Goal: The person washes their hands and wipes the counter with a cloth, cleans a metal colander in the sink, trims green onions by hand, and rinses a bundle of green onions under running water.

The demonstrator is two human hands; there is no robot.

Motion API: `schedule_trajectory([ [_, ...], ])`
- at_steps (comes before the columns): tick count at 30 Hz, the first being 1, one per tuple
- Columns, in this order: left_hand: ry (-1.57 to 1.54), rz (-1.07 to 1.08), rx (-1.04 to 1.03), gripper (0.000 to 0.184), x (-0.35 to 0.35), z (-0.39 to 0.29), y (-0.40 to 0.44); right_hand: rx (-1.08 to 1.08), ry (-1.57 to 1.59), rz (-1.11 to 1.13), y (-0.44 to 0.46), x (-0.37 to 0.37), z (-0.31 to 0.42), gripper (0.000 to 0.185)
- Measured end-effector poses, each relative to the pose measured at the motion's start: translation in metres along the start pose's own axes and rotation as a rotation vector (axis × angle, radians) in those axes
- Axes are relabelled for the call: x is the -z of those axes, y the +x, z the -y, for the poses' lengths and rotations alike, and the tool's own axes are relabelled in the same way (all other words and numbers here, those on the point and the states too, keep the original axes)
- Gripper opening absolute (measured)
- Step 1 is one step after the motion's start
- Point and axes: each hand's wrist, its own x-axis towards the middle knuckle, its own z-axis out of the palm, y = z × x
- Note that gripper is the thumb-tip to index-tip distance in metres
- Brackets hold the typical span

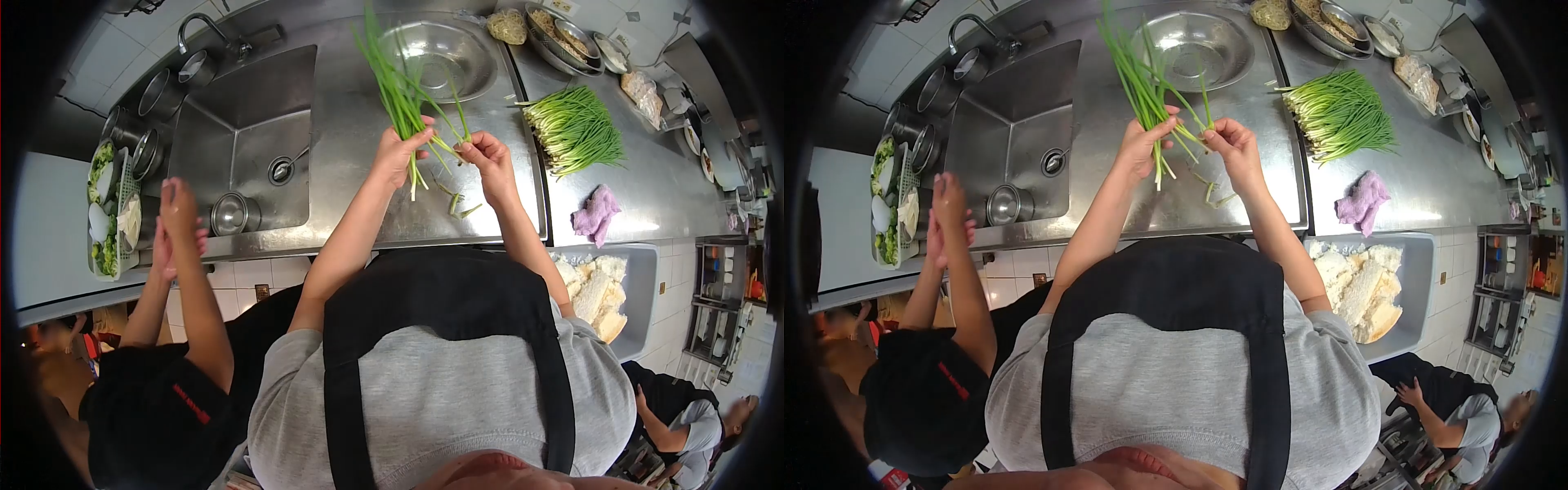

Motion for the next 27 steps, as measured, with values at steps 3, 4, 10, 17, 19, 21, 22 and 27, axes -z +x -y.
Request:
schedule_trajectory([
  [3, -0.099, -0.036, 0.01, 0.018, 0.01, 0.002, 0.002, -0.022, 0.046, 0.054, -0.002, 0.01, 0.0, 0.006],
  [4, -0.164, -0.048, 0.02, 0.017, 0.014, 0.003, 0.002, -0.022, 0.046, 0.057, -0.003, 0.013, 0.001, 0.006],
  [10, -0.305, -0.101, -0.024, 0.015, 0.041, 0.007, 0.011, 0.012, 0.034, 0.02, -0.012, 0.025, 0.014, 0.005],
  [17, -0.41, 0.07, 0.034, 0.023, 0.019, 0.012, 0.003, 0.047, -0.035, 0.071, -0.013, 0.013, 0.018, 0.006],
  [19, -0.434, 0.091, 0.027, 0.027, 0.012, 0.015, 0.006, 0.026, -0.045, 0.123, -0.014, 0.014, 0.012, 0.005],
  [21, -0.445, 0.101, 0.015, 0.033, 0.003, 0.016, 0.008, 0.003, -0.08, 0.201, -0.017, 0.014, 0.005, 0.005],
  [22, -0.442, 0.105, 0.016, 0.033, 0.0, 0.015, 0.009, 0.005, -0.08, 0.197, -0.018, 0.015, 0.003, 0.005],
  [27, -0.412, 0.14, 0.115, 0.026, -0.005, 0.016, 0.016, 0.003, -0.39, 0.292, -0.023, 0.016, 0.008, 0.005],
])
